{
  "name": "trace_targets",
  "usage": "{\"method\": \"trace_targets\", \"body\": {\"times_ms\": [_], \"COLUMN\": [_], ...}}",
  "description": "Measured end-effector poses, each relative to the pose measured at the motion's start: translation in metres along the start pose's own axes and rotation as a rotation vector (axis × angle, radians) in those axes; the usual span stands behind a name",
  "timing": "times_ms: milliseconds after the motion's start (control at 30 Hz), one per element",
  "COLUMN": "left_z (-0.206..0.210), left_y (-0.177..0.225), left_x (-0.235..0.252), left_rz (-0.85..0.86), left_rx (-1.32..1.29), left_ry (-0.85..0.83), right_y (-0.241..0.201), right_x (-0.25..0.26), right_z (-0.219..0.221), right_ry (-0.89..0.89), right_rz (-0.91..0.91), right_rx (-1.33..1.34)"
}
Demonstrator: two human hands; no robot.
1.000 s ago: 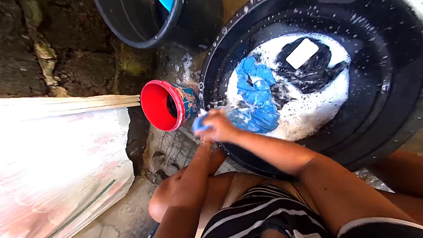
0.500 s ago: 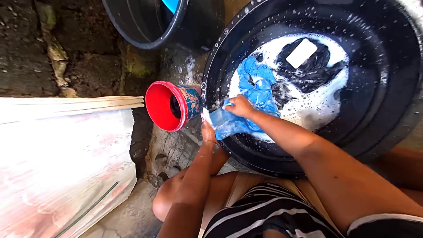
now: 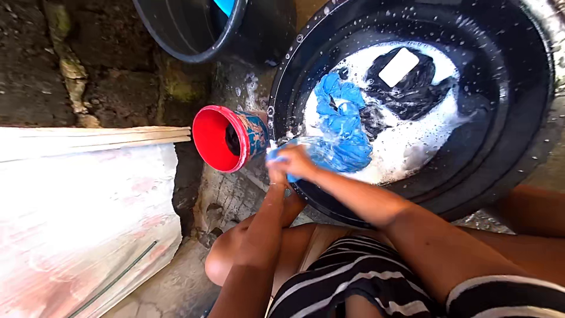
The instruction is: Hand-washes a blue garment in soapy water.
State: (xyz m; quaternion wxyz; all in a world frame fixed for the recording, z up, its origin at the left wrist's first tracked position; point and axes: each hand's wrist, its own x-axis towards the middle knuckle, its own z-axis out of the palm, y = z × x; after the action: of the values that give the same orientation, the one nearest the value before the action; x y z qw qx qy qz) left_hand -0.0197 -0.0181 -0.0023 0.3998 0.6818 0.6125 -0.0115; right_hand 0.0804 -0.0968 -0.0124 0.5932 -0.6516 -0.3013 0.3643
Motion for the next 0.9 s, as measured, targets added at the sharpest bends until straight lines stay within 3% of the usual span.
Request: {"method": "trace_targets", "body": {"times_ms": [100,167,233,267,333,400,467,567,633,667,733,900], "left_z": [0.004,0.004,0.002,-0.001,-0.007,0.002,0.002,-0.008,-0.003,0.003,0.022,0.069], "left_y": [0.001,-0.002,-0.009,-0.008,-0.013,0.001,0.017,0.04,0.057,0.064,0.072,0.081], "left_x": [0.007,0.008,0.005,0.007,0.008,0.013,0.007,0.004,0.005,0.007,0.011,-0.004], "left_rz": [-0.019,-0.014,-0.017,-0.022,-0.049,-0.002,0.192,0.641,0.901,0.939,0.858,0.53], "left_rx": [-0.001,0.021,-0.003,-0.016,0.04,0.05,0.138,0.568,0.913,1.079,1.323,1.511], "left_ry": [-0.004,-0.014,-0.034,-0.05,-0.04,0.021,0.093,0.104,-0.019,-0.127,-0.298,-0.238], "right_y": [0.056,0.014,-0.031,-0.027,0.026,0.069,0.063,0.029,0.02,0.017,0.015,0.007], "right_x": [0.023,0.028,0.011,-0.001,-0.032,-0.042,-0.044,-0.042,-0.041,-0.042,-0.051,-0.077], "right_z": [-0.046,-0.048,-0.024,-0.013,-0.013,-0.051,-0.079,-0.127,-0.159,-0.171,-0.186,-0.191], "right_ry": [-0.153,-0.091,-0.033,-0.043,-0.18,-0.369,-0.425,-0.373,-0.352,-0.344,-0.329,-0.295], "right_rz": [0.238,0.232,0.159,0.159,0.299,0.467,0.543,0.61,0.629,0.633,0.651,0.64], "right_rx": [-0.15,-0.083,0.096,0.13,0.001,-0.203,-0.259,-0.134,-0.121,-0.123,-0.071,0.156]}}
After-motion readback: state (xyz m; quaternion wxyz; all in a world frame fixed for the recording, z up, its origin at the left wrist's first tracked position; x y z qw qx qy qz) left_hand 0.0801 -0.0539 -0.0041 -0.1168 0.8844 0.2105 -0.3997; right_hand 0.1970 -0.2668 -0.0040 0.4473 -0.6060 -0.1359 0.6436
